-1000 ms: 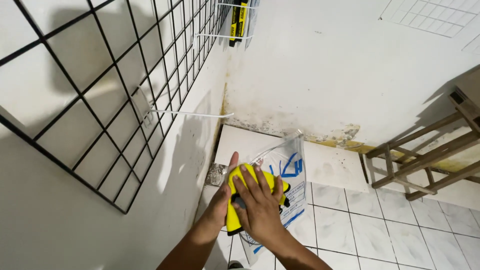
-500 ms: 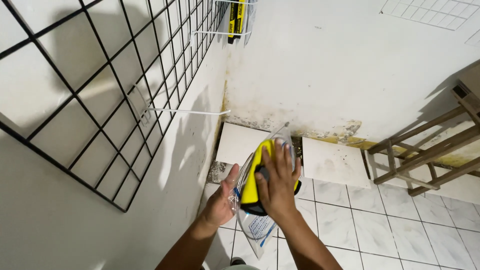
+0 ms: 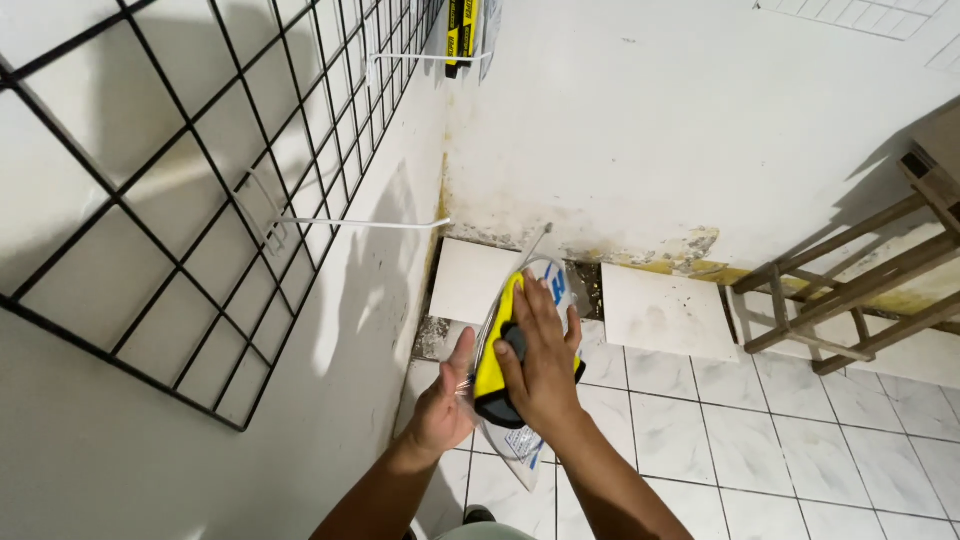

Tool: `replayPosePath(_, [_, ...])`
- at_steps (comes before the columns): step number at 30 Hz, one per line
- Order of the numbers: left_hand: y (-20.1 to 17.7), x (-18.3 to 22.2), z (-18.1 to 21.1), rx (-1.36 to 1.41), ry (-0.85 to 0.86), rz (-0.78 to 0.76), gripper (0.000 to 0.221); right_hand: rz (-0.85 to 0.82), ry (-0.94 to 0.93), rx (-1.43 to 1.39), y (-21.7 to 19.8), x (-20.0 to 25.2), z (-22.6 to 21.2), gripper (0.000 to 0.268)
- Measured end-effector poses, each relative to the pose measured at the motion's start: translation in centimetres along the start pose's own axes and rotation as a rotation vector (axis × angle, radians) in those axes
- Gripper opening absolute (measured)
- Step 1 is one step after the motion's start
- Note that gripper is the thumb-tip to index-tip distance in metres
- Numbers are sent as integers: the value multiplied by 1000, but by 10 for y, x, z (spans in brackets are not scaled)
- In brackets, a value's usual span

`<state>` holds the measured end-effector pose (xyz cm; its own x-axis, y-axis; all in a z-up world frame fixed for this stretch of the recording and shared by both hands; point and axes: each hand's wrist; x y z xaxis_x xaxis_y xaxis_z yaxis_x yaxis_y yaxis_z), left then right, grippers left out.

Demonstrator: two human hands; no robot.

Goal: Cleaning a packaged car clutch cable with a cloth in a parts room.

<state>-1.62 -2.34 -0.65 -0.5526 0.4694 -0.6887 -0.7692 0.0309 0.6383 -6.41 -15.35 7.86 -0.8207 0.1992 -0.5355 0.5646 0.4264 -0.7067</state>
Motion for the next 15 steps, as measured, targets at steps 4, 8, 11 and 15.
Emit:
replayPosePath(4, [-6,1,2,-80,60,16,51,-63,-8,18,7,22,-13,74])
replayPosePath(8, [7,-12,11,-190,108,-63,50,-197,-72,5,18,47,-16,67])
replayPosePath(11, [-10,6,6,-129,37,-50,50,-85,-53,-33,19,34,-8,72])
replayPosePath(15, [-22,13,3,-253,34,-71,50,-9,-41,-26,5,7,-4,71])
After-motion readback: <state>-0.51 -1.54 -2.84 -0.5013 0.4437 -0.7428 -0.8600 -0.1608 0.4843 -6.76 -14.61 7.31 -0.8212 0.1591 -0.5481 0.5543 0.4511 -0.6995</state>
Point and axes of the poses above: each hand's wrist, its own x-axis away from the middle knuckle, its own y-axis out of the palm, z = x × y, and after that the axes turned 10 degrees about y, right-handed
